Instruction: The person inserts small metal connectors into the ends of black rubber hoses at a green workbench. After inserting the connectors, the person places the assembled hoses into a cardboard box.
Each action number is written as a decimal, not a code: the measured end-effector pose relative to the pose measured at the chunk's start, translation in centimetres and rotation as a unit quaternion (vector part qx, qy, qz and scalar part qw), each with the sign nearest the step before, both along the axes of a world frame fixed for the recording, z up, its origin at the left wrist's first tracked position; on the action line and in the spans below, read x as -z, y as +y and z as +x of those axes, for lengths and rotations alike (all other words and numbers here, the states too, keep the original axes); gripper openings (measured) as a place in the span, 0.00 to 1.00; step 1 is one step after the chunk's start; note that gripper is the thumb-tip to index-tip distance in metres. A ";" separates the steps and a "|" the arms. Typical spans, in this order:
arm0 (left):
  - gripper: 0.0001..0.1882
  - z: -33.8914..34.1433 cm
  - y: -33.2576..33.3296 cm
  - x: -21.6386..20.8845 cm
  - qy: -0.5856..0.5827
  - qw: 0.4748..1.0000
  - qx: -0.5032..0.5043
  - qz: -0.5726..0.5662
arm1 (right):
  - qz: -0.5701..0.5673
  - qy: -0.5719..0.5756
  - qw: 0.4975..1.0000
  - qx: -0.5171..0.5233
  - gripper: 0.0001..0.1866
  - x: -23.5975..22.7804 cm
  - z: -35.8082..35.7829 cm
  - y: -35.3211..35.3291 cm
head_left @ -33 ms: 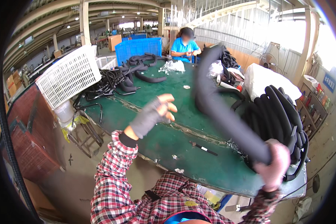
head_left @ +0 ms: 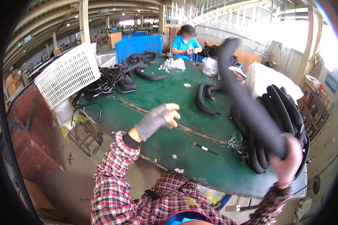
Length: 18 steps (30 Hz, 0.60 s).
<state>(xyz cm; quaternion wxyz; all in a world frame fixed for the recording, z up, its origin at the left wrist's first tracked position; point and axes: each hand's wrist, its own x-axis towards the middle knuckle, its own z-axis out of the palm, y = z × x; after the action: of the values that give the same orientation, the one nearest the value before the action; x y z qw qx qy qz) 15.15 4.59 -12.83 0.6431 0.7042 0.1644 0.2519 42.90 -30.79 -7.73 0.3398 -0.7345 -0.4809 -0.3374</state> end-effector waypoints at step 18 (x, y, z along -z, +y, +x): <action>0.17 5.7 19.6 17.8 0.235 0.962 -0.126 0.053 | -0.139 -0.031 0.941 0.307 0.27 -0.4 26.4 0.1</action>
<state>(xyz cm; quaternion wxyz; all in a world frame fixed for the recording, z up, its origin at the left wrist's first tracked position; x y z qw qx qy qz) 20.82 24.22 -30.58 0.5110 0.7506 0.3843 0.1670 69.32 -30.72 -7.36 0.0995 -0.8756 -0.2841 -0.3778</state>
